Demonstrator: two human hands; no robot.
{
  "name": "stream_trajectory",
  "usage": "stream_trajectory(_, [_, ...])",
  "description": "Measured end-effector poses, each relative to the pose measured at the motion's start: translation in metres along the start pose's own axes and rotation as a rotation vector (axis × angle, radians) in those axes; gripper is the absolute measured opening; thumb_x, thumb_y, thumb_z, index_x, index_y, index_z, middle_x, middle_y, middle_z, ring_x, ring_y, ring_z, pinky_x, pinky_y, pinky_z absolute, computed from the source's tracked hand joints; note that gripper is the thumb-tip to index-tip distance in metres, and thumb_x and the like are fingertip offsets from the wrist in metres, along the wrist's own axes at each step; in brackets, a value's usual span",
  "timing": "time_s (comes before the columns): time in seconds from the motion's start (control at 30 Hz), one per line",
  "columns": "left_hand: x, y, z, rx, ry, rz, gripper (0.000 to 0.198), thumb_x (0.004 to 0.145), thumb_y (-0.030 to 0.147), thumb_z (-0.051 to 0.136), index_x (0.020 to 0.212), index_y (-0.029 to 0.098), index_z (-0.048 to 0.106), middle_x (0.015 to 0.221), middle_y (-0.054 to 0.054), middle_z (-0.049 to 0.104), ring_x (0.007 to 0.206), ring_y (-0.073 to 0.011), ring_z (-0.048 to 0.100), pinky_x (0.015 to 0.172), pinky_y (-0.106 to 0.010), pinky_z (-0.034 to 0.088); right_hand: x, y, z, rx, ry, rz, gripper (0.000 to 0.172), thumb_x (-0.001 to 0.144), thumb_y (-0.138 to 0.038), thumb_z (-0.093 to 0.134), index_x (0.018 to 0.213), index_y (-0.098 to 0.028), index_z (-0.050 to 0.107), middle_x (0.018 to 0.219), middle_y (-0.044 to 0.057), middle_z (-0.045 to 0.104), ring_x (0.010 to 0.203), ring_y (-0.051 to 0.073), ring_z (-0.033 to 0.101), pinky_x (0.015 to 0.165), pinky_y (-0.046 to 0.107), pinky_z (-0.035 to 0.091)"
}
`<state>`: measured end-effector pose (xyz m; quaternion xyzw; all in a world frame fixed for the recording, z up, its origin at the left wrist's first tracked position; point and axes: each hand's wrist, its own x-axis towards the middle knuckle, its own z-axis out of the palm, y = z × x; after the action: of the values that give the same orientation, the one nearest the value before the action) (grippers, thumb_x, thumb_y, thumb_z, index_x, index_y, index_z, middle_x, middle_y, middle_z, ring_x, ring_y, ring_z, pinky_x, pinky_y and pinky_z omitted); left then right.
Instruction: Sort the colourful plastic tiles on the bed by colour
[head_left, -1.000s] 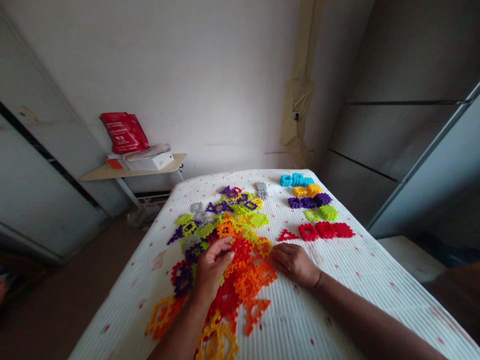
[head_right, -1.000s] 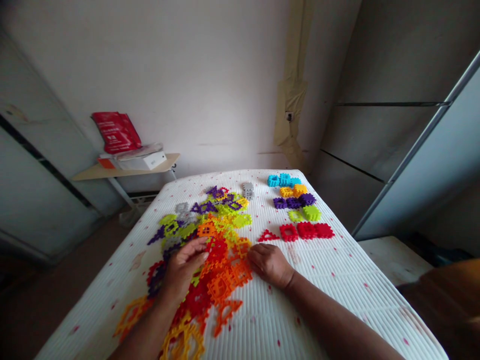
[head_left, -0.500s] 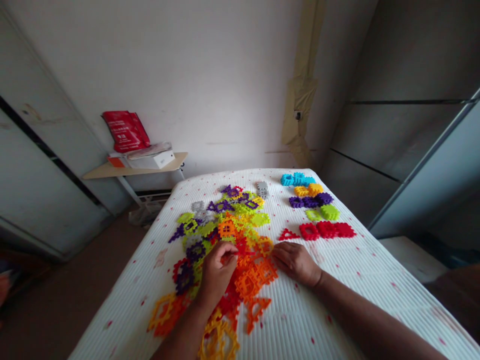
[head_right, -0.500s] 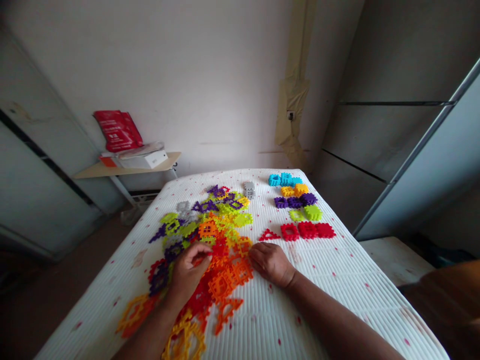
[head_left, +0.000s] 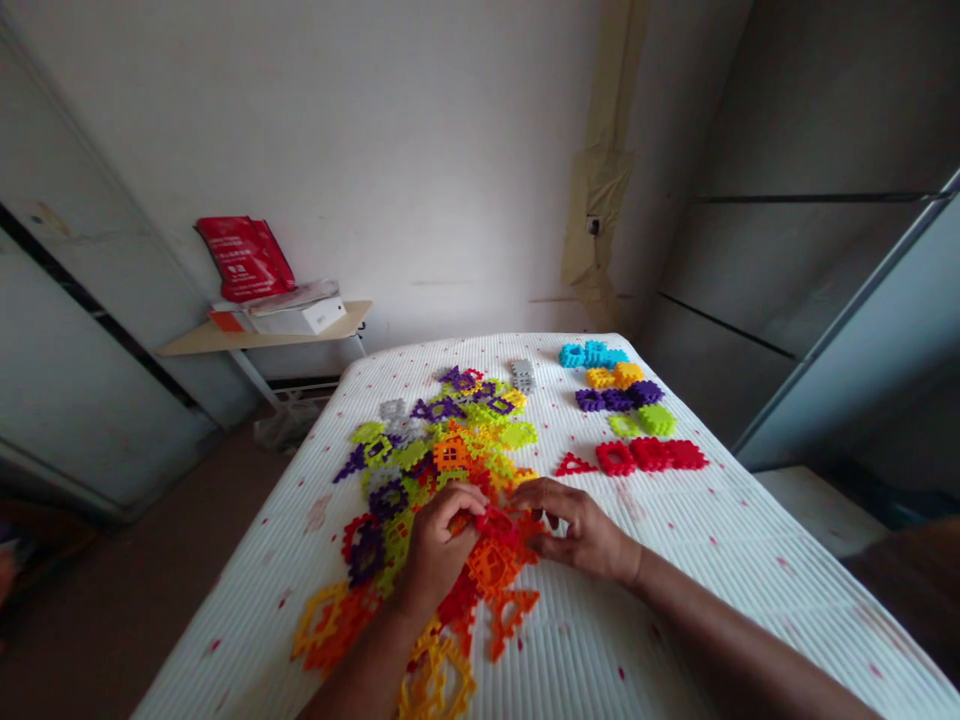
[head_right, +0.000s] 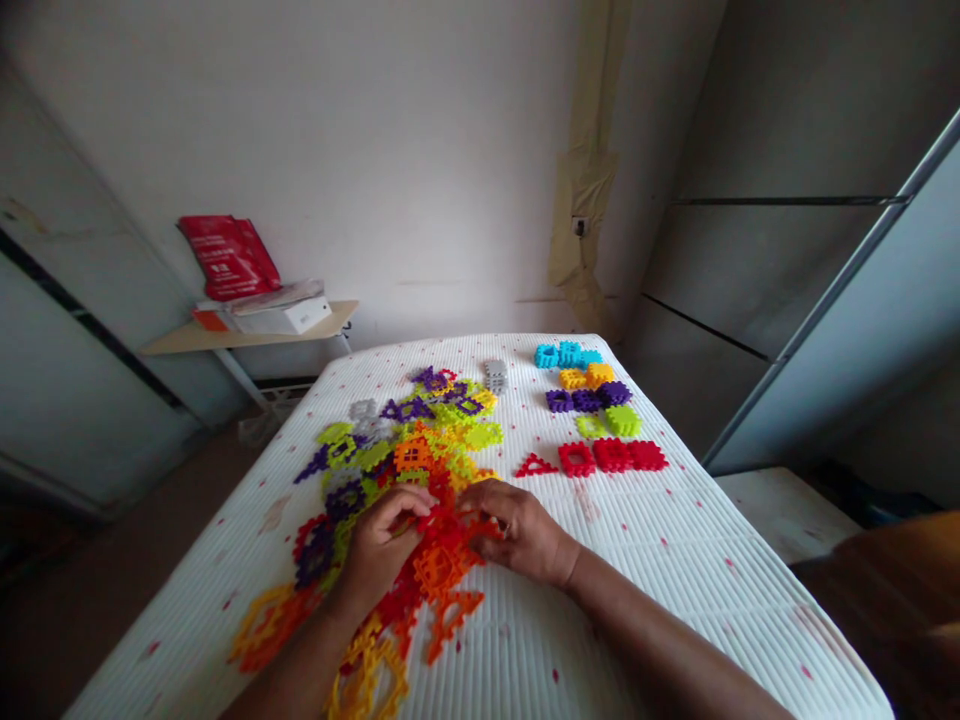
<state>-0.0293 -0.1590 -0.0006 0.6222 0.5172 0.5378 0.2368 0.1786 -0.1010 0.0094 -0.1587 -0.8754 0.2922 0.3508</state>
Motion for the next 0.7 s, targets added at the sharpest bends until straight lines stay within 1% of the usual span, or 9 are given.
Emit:
stream_trajectory(0.07, [0.000,-0.002,0.000,-0.028,0.003,-0.024,0.015,0.063,0.009,0.051,0.067,0.022,0.057,0.081,-0.004,0.064,0.086,-0.0188,0.060,0.080,-0.031,0.047,0.002,-0.004,0.007,-0.021,0.011,-0.057,0.020,0.084,-0.022,0.055,0.104,-0.018,0.057,0.099,0.010,0.064,0.093,0.016,0.059,0.076,0.028,0.050])
stream_trajectory(0.13, [0.000,-0.003,0.000,-0.035,0.012,-0.034,0.016,0.062,0.008,0.050,0.067,0.022,0.057,0.083,-0.004,0.063,0.087,-0.0191,0.059,0.081,-0.031,0.047,0.002,-0.004,0.014,-0.095,0.046,-0.113,0.016,0.086,-0.022,0.053,0.101,-0.017,0.057,0.095,0.009,0.065,0.092,0.016,0.060,0.077,0.028,0.049])
stream_trajectory(0.23, [0.000,-0.004,0.000,0.002,0.037,-0.016,0.018,0.060,0.007,0.050,0.067,0.022,0.058,0.082,-0.003,0.062,0.086,-0.0189,0.059,0.080,-0.030,0.046,0.000,-0.004,0.020,-0.291,0.077,-0.176,0.016,0.089,-0.022,0.048,0.101,-0.016,0.056,0.092,0.009,0.065,0.085,0.015,0.060,0.072,0.027,0.048])
stream_trajectory(0.3, [0.000,-0.004,0.000,0.038,0.045,-0.021,0.022,0.060,0.006,0.050,0.071,0.022,0.061,0.083,-0.003,0.062,0.086,-0.0182,0.059,0.080,-0.029,0.046,-0.002,-0.004,0.021,-0.449,0.094,-0.212,0.015,0.090,-0.020,0.045,0.099,-0.016,0.056,0.087,0.008,0.064,0.077,0.015,0.059,0.067,0.027,0.045])
stream_trajectory(0.37, [-0.001,-0.002,0.000,0.048,0.028,-0.075,0.024,0.063,0.008,0.051,0.079,0.022,0.062,0.082,-0.002,0.063,0.082,-0.0171,0.059,0.077,-0.028,0.046,-0.004,-0.006,0.020,-0.580,0.115,-0.242,0.013,0.089,-0.019,0.046,0.095,-0.015,0.057,0.083,0.007,0.064,0.070,0.014,0.056,0.063,0.028,0.041])
stream_trajectory(0.43, [-0.002,-0.001,0.000,0.025,0.008,-0.151,0.021,0.067,0.013,0.053,0.085,0.021,0.061,0.080,-0.002,0.063,0.077,-0.0165,0.060,0.073,-0.027,0.047,-0.004,-0.006,0.019,-0.673,0.132,-0.260,0.011,0.087,-0.016,0.047,0.090,-0.015,0.057,0.079,0.006,0.063,0.065,0.014,0.052,0.061,0.029,0.038])
stream_trajectory(0.57, [-0.005,-0.001,-0.002,-0.081,-0.055,-0.251,0.012,0.075,0.024,0.053,0.085,0.019,0.058,0.076,-0.002,0.062,0.073,-0.0164,0.060,0.068,-0.025,0.046,-0.005,-0.006,0.017,-0.778,0.120,-0.259,0.013,0.087,-0.014,0.046,0.082,-0.016,0.058,0.073,0.004,0.061,0.062,0.013,0.049,0.060,0.030,0.035])
stream_trajectory(0.63, [-0.006,-0.001,-0.003,-0.108,-0.099,-0.267,0.012,0.077,0.030,0.053,0.080,0.019,0.058,0.070,0.000,0.059,0.066,-0.0148,0.057,0.061,-0.023,0.044,-0.006,-0.005,0.018,-0.787,0.105,-0.272,0.013,0.087,-0.014,0.046,0.083,-0.016,0.058,0.075,0.004,0.061,0.064,0.014,0.049,0.062,0.031,0.035])
stream_trajectory(0.7, [-0.005,-0.002,-0.004,-0.087,-0.103,-0.264,0.016,0.076,0.034,0.056,0.074,0.018,0.057,0.065,0.001,0.055,0.060,-0.0130,0.053,0.057,-0.022,0.042,-0.007,-0.005,0.019,-0.779,0.104,-0.295,0.012,0.088,-0.015,0.047,0.086,-0.016,0.059,0.079,0.005,0.063,0.068,0.014,0.050,0.064,0.032,0.036])
